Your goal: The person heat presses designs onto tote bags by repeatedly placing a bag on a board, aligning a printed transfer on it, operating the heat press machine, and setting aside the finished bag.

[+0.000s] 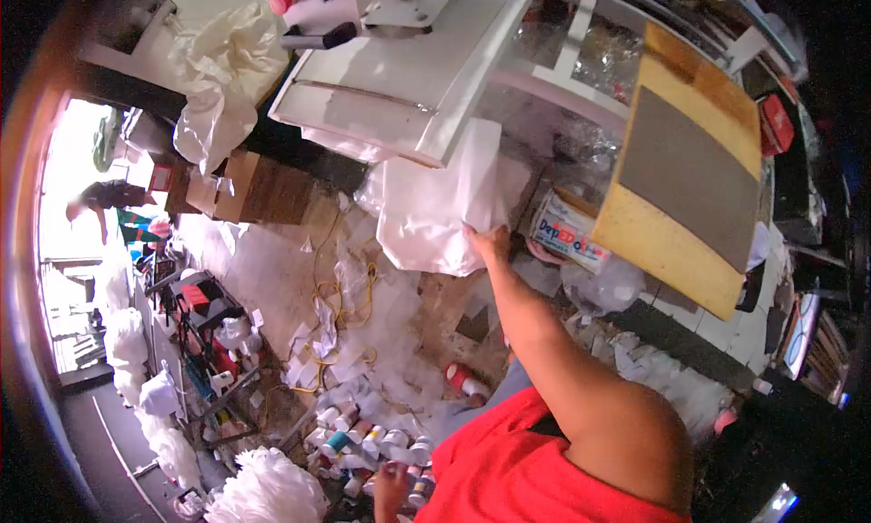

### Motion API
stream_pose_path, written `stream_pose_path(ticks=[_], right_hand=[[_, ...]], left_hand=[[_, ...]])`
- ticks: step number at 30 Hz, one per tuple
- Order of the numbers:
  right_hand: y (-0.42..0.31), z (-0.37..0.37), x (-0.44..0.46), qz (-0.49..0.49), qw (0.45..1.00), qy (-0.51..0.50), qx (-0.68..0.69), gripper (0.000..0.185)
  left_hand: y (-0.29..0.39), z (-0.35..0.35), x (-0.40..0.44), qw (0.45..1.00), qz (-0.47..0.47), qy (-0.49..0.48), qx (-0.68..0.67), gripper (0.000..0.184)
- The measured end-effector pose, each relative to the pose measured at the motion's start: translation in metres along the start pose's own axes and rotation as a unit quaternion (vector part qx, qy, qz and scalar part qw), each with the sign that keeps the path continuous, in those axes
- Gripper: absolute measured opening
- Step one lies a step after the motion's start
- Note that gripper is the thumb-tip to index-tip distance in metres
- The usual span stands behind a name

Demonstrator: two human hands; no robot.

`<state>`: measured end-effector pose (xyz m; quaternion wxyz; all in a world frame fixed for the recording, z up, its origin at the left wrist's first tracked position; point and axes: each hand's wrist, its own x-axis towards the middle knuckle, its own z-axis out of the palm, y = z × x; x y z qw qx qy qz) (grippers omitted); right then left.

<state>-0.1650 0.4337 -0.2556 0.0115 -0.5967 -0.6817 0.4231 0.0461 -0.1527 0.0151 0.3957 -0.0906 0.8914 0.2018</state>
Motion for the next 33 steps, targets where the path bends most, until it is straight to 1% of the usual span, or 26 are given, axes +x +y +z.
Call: stream_pose_path(ticks=[1, 2, 3, 5, 7, 8, 9, 11, 12, 13, 14, 15, 16, 17, 18, 20, 21, 22, 23, 25, 26, 27, 29, 31, 32, 33], right_hand=[[0.001, 0.018, 0.010, -0.007, 0.998, 0.049, -0.047, 0.101], [0.001, 0.032, 0.015, -0.017, 0.991, 0.099, -0.094, 0.106], [-0.002, 0.033, 0.017, -0.019, 0.991, 0.092, -0.095, 0.106], [-0.008, 0.019, 0.018, 0.068, 0.997, 0.047, -0.011, 0.092], [-0.003, 0.017, 0.038, -0.021, 0.998, 0.047, -0.034, 0.071], [-0.018, -0.019, 0.025, -0.068, 0.997, -0.038, 0.006, 0.058], [-0.008, -0.018, 0.034, -0.074, 0.997, -0.032, 0.005, 0.058], [0.010, -0.017, 0.042, 0.104, 0.991, -0.008, 0.083, 0.050], [-0.002, -0.044, 0.017, 0.090, 0.976, -0.049, 0.190, 0.047], [-0.012, -0.072, -0.015, 0.071, 0.949, -0.088, 0.294, 0.043], [-0.004, -0.094, -0.036, 0.048, 0.901, -0.188, 0.388, 0.043], [0.007, -0.115, -0.055, 0.020, 0.835, -0.285, 0.471, 0.043], [0.000, -0.150, -0.090, 0.030, 0.842, -0.287, 0.456, 0.044], [-0.018, -0.194, -0.138, 0.043, 0.848, -0.288, 0.444, 0.045], [-0.029, -0.229, -0.176, 0.069, 0.859, -0.281, 0.422, 0.049], [-0.012, -0.262, -0.218, 0.088, 0.872, -0.251, 0.412, 0.053], [0.009, -0.271, -0.229, 0.089, 0.861, -0.261, 0.428, 0.061], [0.023, -0.286, -0.236, 0.088, 0.850, -0.270, 0.445, 0.070], [0.027, -0.304, -0.245, 0.082, 0.850, -0.246, 0.458, 0.070], [0.017, -0.344, -0.274, -0.021, 0.854, -0.199, 0.481, 0.084], [0.016, -0.361, -0.282, -0.090, 0.867, -0.144, 0.468, 0.089], [-0.012, -0.398, -0.304, -0.092, 0.865, -0.127, 0.477, 0.089], [-0.057, -0.483, -0.328, -0.078, 0.973, -0.026, 0.216, 0.085], [-0.034, -0.525, -0.279, -0.279, 0.921, 0.120, 0.242, 0.077], [-0.048, -0.561, -0.267, -0.277, 0.906, 0.130, 0.292, 0.073], [-0.065, -0.604, -0.254, -0.276, 0.888, 0.139, 0.340, 0.069]], left_hand=[[-0.043, 0.007, 0.002, 0.999, -0.012, -0.010, -0.034, 0.043], [-0.050, 0.003, -0.013, 0.998, -0.055, -0.017, -0.027, 0.042], [-0.054, 0.003, -0.028, 0.995, -0.098, -0.023, -0.023, 0.040], [-0.067, 0.007, -0.048, 0.985, -0.159, -0.035, -0.063, 0.037], [-0.075, 0.021, -0.062, 0.975, -0.221, 0.006, 0.030, 0.036], [-0.068, 0.008, -0.056, 0.973, -0.203, -0.096, -0.053, 0.038], [-0.073, 0.012, -0.049, 0.974, -0.197, -0.098, -0.057, 0.038], [-0.098, 0.026, -0.025, 0.997, -0.051, -0.045, 0.029, 0.038], [-0.104, 0.041, 0.007, 0.995, -0.020, -0.052, 0.080, 0.039], [-0.110, 0.045, 0.037, 0.997, 0.012, -0.034, 0.070, 0.037], [-0.048, 0.029, 0.056, 0.997, 0.044, -0.017, 0.062, 0.036], [-0.023, 0.024, 0.095, 0.982, -0.058, -0.122, -0.129, 0.037], [-0.001, 0.034, 0.129, 0.918, -0.097, -0.145, -0.357, 0.046], [0.073, 0.020, 0.134, 0.872, -0.092, -0.157, -0.453, 0.065], [0.120, 0.015, 0.155, 0.830, -0.115, -0.214, -0.502, 0.074], [0.205, 0.002, 0.189, 0.682, -0.197, -0.427, -0.560, 0.077], [0.230, 0.004, 0.194, 0.687, -0.188, -0.445, -0.542, 0.077], [0.256, 0.008, 0.194, 0.780, 0.043, -0.414, -0.467, 0.076], [0.285, 0.012, 0.192, 0.813, 0.276, -0.357, -0.367, 0.075], [0.398, -0.051, 0.090, 0.860, 0.252, -0.300, -0.326, 0.073], [0.428, -0.063, 0.075, 0.850, 0.321, -0.290, -0.302, 0.069], [0.461, -0.076, 0.054, 0.834, 0.387, -0.278, -0.278, 0.065], [0.528, -0.095, -0.002, 0.850, 0.494, -0.150, -0.101, 0.053], [0.602, -0.071, -0.012, 0.728, 0.674, -0.052, -0.115, 0.045], [0.644, -0.066, -0.050, 0.726, 0.673, -0.057, -0.129, 0.045], [0.686, -0.062, -0.067, 0.646, 0.757, 0.018, -0.099, 0.045]])
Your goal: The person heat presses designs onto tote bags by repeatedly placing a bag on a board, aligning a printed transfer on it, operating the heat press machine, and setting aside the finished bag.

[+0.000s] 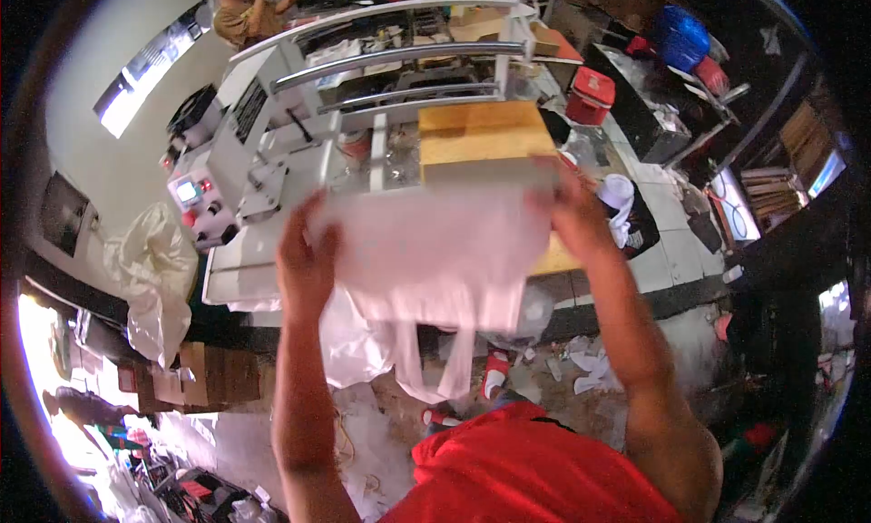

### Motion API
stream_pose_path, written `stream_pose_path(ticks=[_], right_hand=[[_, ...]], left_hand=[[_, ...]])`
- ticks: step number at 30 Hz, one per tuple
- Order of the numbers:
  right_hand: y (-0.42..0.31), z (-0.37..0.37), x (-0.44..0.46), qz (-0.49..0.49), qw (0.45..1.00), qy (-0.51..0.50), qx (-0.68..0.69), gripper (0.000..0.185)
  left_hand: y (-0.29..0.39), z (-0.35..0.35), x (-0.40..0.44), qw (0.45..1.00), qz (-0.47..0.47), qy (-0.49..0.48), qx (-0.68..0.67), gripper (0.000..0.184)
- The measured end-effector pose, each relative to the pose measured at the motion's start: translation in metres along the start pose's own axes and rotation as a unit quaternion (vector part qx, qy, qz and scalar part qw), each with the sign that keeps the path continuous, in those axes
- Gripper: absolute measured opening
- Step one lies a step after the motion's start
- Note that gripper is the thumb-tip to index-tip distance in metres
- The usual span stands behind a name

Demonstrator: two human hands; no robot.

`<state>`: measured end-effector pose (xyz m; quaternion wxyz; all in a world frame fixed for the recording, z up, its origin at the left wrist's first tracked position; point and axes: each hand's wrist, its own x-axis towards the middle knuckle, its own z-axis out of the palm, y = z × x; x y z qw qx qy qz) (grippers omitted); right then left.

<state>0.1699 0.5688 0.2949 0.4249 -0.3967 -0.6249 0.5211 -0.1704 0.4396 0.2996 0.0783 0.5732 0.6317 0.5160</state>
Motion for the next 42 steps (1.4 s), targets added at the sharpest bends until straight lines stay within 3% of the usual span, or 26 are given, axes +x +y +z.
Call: stream_pose_path(ticks=[1, 2, 3, 4, 5, 6, 8, 10, 11, 12, 13, 14, 15, 16, 17, 20, 22, 26, 28, 42], right_hand=[[-0.014, -0.024, 0.033, -0.042, 0.995, 0.074, -0.054, 0.065], [-0.060, -0.038, 0.047, -0.121, 0.989, 0.078, -0.041, 0.063], [-0.085, -0.050, 0.061, -0.281, 0.953, 0.117, 0.012, 0.055], [-0.121, -0.055, 0.056, -0.475, 0.864, 0.158, -0.050, 0.045], [-0.133, -0.061, 0.061, -0.606, 0.767, 0.209, -0.027, 0.040], [-0.136, -0.075, 0.058, -0.646, 0.711, 0.263, -0.093, 0.038], [-0.105, -0.090, 0.075, -0.668, 0.690, 0.270, -0.066, 0.035], [-0.016, -0.117, 0.110, -0.512, 0.753, 0.264, -0.316, 0.034], [0.021, -0.106, 0.122, -0.425, 0.833, 0.228, -0.270, 0.033], [0.095, -0.107, 0.134, -0.219, 0.910, 0.169, -0.310, 0.036], [0.147, -0.109, 0.129, -0.043, 0.927, 0.057, -0.369, 0.038], [0.226, -0.115, 0.124, 0.058, 0.919, -0.007, -0.390, 0.040], [0.252, -0.107, 0.098, 0.083, 0.901, 0.040, -0.424, 0.039], [0.253, -0.106, 0.079, 0.068, 0.905, 0.043, -0.417, 0.036], [0.275, -0.104, 0.070, -0.031, 0.874, 0.085, -0.477, 0.033], [0.269, -0.097, 0.047, -0.024, 0.866, 0.134, -0.482, 0.029], [0.274, -0.098, 0.037, -0.046, 0.864, 0.155, -0.477, 0.030], [0.274, -0.096, 0.026, -0.035, 0.859, 0.165, -0.482, 0.031], [0.273, -0.097, 0.025, -0.033, 0.856, 0.164, -0.490, 0.032], [0.277, -0.099, 0.017, -0.068, 0.858, 0.197, -0.470, 0.036]], left_hand=[[0.032, 0.012, 0.037, 0.994, 0.075, 0.050, 0.055, 0.044], [0.060, 0.021, 0.067, 0.991, 0.098, 0.096, -0.002, 0.045], [0.042, 0.017, 0.099, 0.921, 0.271, 0.215, 0.178, 0.044], [0.116, 0.030, 0.098, 0.950, 0.206, 0.226, 0.063, 0.045], [0.136, 0.047, 0.111, 0.887, 0.311, 0.326, -0.100, 0.042], [0.143, 0.052, 0.116, 0.835, 0.361, 0.415, -0.028, 0.031], [0.109, 0.060, 0.116, 0.861, 0.379, 0.307, 0.147, 0.016], [-0.048, 0.158, 0.134, 0.943, 0.236, 0.232, 0.018, 0.006], [-0.039, 0.200, 0.112, 0.961, 0.119, 0.155, 0.195, 0.004], [-0.039, 0.229, 0.089, 0.982, -0.047, 0.003, 0.185, 0.016], [-0.084, 0.264, 0.063, 0.955, -0.136, -0.118, 0.237, 0.035], [-0.127, 0.288, 0.033, 0.912, -0.203, -0.245, 0.260, 0.050], [-0.128, 0.293, 0.000, 0.916, -0.195, -0.234, 0.260, 0.051], [-0.125, 0.301, -0.020, 0.922, -0.185, -0.220, 0.258, 0.053], [-0.126, 0.304, -0.024, 0.922, -0.184, -0.221, 0.259, 0.053], [-0.133, 0.305, -0.047, 0.944, -0.203, -0.152, 0.210, 0.053], [-0.139, 0.309, -0.049, 0.971, -0.159, -0.069, 0.167, 0.052], [-0.118, 0.305, -0.059, 0.955, -0.174, -0.105, 0.215, 0.050], [-0.115, 0.305, -0.065, 0.963, -0.162, -0.060, 0.208, 0.048], [-0.124, 0.302, -0.079, 0.970, -0.126, -0.037, 0.202, 0.048]])
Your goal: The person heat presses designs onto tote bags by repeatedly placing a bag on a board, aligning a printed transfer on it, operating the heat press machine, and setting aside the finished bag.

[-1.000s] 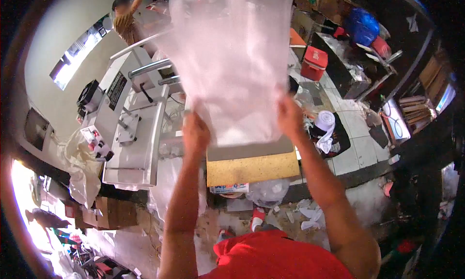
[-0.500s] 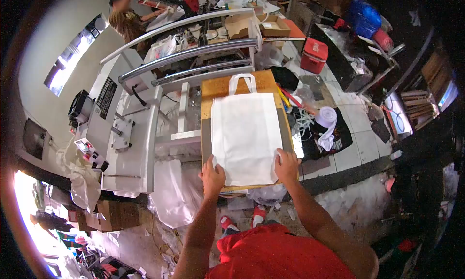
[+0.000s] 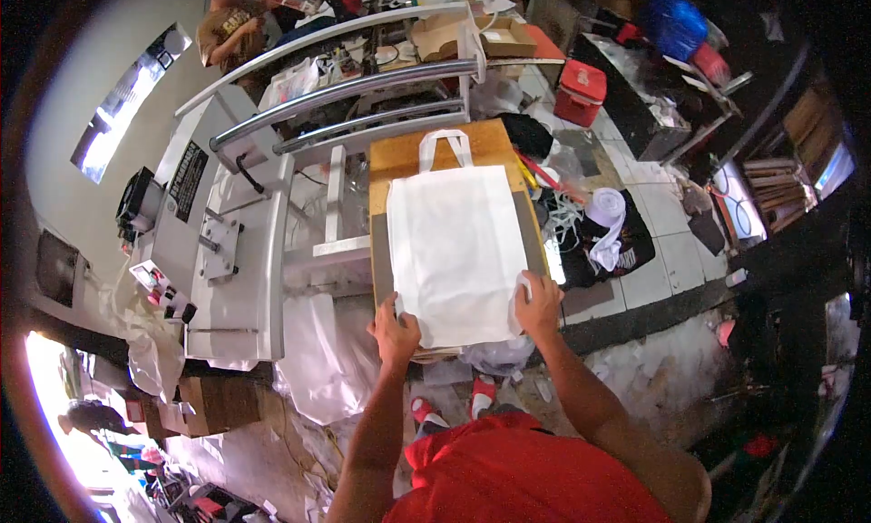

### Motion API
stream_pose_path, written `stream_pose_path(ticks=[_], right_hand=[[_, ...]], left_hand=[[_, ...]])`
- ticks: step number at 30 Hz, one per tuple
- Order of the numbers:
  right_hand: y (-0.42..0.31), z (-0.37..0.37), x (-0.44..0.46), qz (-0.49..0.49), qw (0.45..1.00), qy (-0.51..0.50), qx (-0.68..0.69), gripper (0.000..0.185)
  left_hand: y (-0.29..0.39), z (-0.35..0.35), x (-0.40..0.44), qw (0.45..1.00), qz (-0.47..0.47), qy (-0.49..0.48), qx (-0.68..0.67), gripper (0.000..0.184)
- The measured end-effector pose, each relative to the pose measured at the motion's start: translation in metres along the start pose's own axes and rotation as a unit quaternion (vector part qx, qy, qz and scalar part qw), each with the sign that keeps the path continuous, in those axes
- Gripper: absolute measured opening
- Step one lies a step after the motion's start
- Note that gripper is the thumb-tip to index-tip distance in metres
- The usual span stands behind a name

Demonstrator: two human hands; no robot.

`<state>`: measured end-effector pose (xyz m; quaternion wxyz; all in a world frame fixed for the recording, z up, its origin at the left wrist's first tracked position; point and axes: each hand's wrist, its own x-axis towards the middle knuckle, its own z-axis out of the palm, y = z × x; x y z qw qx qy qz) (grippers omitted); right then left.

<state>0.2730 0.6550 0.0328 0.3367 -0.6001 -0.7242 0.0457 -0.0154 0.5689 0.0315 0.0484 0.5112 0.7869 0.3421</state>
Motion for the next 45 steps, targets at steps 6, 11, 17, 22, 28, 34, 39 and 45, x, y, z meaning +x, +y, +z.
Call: stream_pose_path(ticks=[6, 11, 17, 22, 28, 34, 39, 45], right_hand=[[-0.001, 0.002, 0.000, 0.003, 1.000, 0.025, 0.010, 0.031], [-0.006, -0.010, 0.008, 0.070, 0.996, -0.001, 0.055, 0.037], [0.093, -0.005, -0.056, 0.393, 0.889, 0.182, 0.146, 0.025], [0.066, 0.098, -0.191, 0.145, 0.960, -0.237, 0.043, 0.030], [-0.037, 0.280, -0.179, -0.214, 0.939, -0.259, -0.076, 0.049], [-0.054, 0.379, -0.161, -0.171, 0.912, -0.356, -0.108, 0.046], [-0.062, 0.380, -0.138, -0.144, 0.896, -0.402, -0.123, 0.040], [-0.044, 0.389, -0.124, -0.039, 0.916, -0.398, 0.031, 0.020]], left_hand=[[-0.004, -0.002, 0.000, 1.000, -0.007, -0.024, -0.008, 0.048], [-0.001, -0.014, 0.004, 0.995, -0.042, -0.076, -0.045, 0.046], [-0.078, -0.062, -0.057, 0.993, -0.057, 0.072, -0.079, 0.032], [-0.183, -0.078, -0.205, 0.996, -0.072, -0.050, 0.029, 0.021], [-0.251, -0.115, -0.425, 0.933, -0.230, -0.276, 0.000, 0.024], [-0.259, -0.187, -0.535, 0.847, -0.398, -0.353, 0.016, 0.025], [-0.265, -0.202, -0.527, 0.769, -0.520, -0.372, -0.012, 0.030], [-0.285, -0.179, -0.473, 0.831, -0.437, -0.344, -0.027, 0.027]])
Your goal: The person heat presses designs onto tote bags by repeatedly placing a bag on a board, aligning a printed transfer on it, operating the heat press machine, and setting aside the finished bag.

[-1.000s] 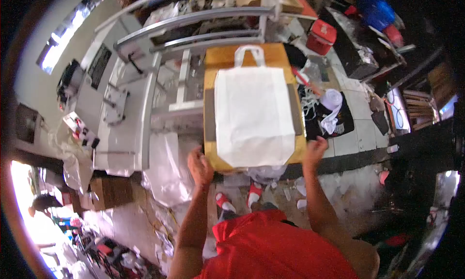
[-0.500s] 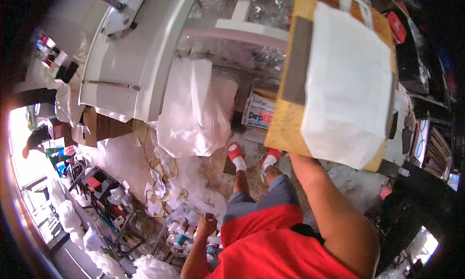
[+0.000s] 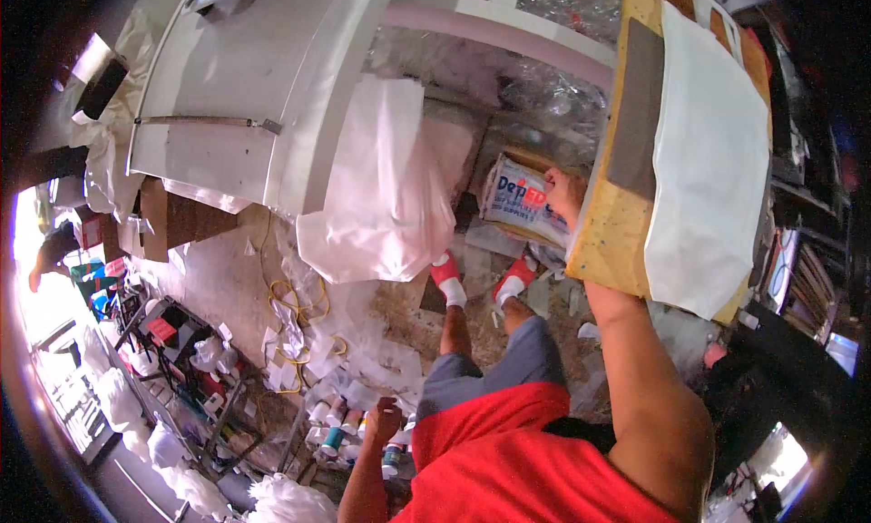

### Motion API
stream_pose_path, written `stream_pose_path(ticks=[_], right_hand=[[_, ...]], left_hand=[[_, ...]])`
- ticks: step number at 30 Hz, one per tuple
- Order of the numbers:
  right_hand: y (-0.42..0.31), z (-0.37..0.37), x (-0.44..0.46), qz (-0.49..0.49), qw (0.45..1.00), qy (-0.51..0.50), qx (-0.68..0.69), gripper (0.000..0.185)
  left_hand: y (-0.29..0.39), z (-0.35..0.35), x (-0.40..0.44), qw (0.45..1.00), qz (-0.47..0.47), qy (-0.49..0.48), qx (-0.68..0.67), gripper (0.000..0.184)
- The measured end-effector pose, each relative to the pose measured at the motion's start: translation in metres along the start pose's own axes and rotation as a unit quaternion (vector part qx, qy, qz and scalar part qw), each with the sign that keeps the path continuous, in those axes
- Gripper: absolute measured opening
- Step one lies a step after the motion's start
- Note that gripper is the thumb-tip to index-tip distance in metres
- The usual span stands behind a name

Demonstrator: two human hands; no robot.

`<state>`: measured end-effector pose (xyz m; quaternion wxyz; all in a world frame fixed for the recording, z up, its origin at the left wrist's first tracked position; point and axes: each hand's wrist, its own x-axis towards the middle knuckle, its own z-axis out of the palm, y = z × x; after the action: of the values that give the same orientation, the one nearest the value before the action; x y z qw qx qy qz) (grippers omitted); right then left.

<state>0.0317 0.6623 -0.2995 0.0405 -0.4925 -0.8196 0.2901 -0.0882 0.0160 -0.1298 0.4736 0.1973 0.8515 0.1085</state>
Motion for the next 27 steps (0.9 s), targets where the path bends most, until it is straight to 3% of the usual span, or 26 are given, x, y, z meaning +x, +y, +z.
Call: stream_pose_path(ticks=[1, 3, 5, 9, 10, 11, 12, 13, 14, 15, 16, 17, 18, 19, 21, 22, 24, 25, 26, 27], right_hand=[[-0.005, -0.009, -0.002, 0.020, 1.000, -0.018, -0.003, 0.018], [0.010, -0.003, -0.002, 0.041, 0.999, -0.034, -0.004, 0.017], [0.035, 0.016, -0.004, -0.182, 0.965, 0.175, -0.073, 0.018], [-0.015, -0.030, -0.084, -0.148, 0.977, 0.144, -0.052, 0.022], [-0.031, -0.038, -0.113, -0.141, 0.977, 0.151, -0.052, 0.023], [-0.044, -0.040, -0.144, -0.153, 0.968, 0.178, -0.085, 0.024], [-0.047, -0.052, -0.170, -0.256, 0.869, 0.184, -0.382, 0.023], [-0.106, -0.115, -0.196, -0.075, 0.994, -0.058, -0.062, 0.022], [-0.142, -0.171, -0.206, 0.005, 0.970, -0.243, 0.025, 0.020], [-0.129, -0.174, -0.234, -0.146, 0.971, -0.115, 0.147, 0.024], [-0.142, -0.211, -0.245, -0.127, 0.964, -0.158, 0.172, 0.027], [-0.141, -0.233, -0.253, -0.121, 0.968, -0.138, 0.169, 0.027], [-0.136, -0.251, -0.261, -0.106, 0.960, -0.186, 0.179, 0.027], [-0.129, -0.267, -0.266, -0.092, 0.949, -0.234, 0.191, 0.027], [-0.120, -0.312, -0.261, -0.116, 0.963, -0.199, 0.144, 0.026], [-0.121, -0.344, -0.255, -0.093, 0.969, -0.174, 0.146, 0.027], [-0.120, -0.404, -0.235, -0.001, 0.974, -0.148, 0.171, 0.032], [-0.116, -0.430, -0.224, 0.069, 0.968, -0.145, 0.194, 0.035], [-0.112, -0.458, -0.212, 0.067, 0.979, -0.112, 0.158, 0.041], [-0.106, -0.482, -0.202, 0.066, 0.987, -0.080, 0.122, 0.047]], left_hand=[[-0.002, 0.004, 0.011, 1.000, 0.003, 0.000, 0.000, 0.027], [0.007, 0.001, 0.028, 0.994, 0.104, 0.023, 0.012, 0.025], [0.044, -0.013, 0.037, 0.994, 0.104, 0.015, -0.008, 0.026], [0.138, -0.036, 0.060, 0.988, 0.141, 0.061, -0.017, 0.030], [0.159, -0.037, 0.066, 0.976, 0.198, 0.096, -0.007, 0.037], [0.182, -0.037, 0.071, 0.958, 0.254, 0.129, 0.001, 0.045], [0.216, -0.041, 0.070, 0.954, 0.270, 0.129, 0.003, 0.045], [0.257, -0.048, 0.064, 0.938, 0.313, 0.149, 0.007, 0.055], [0.286, -0.053, 0.060, 0.919, 0.357, 0.167, 0.011, 0.066], [0.302, -0.053, 0.059, 0.912, 0.377, 0.163, 0.012, 0.066], [0.317, -0.051, 0.056, 0.922, 0.374, 0.068, -0.072, 0.075], [0.332, -0.050, 0.053, 0.919, 0.363, -0.031, -0.149, 0.085], [0.361, -0.061, 0.043, 0.910, 0.346, -0.134, -0.186, 0.073], [0.378, -0.064, 0.044, 0.905, 0.361, -0.140, -0.178, 0.073], [0.403, -0.075, 0.044, 0.925, 0.301, -0.230, 0.018, 0.050], [0.418, -0.073, 0.052, 0.932, 0.315, -0.166, 0.064, 0.029], [0.494, -0.095, 0.031, 0.920, 0.378, -0.097, -0.038, 0.025], [0.528, -0.101, 0.033, 0.920, 0.390, -0.031, 0.036, 0.020], [0.556, -0.104, 0.039, 0.919, 0.395, 0.008, 0.007, 0.022], [0.569, -0.093, 0.062, 0.899, 0.410, -0.001, -0.156, 0.030]])
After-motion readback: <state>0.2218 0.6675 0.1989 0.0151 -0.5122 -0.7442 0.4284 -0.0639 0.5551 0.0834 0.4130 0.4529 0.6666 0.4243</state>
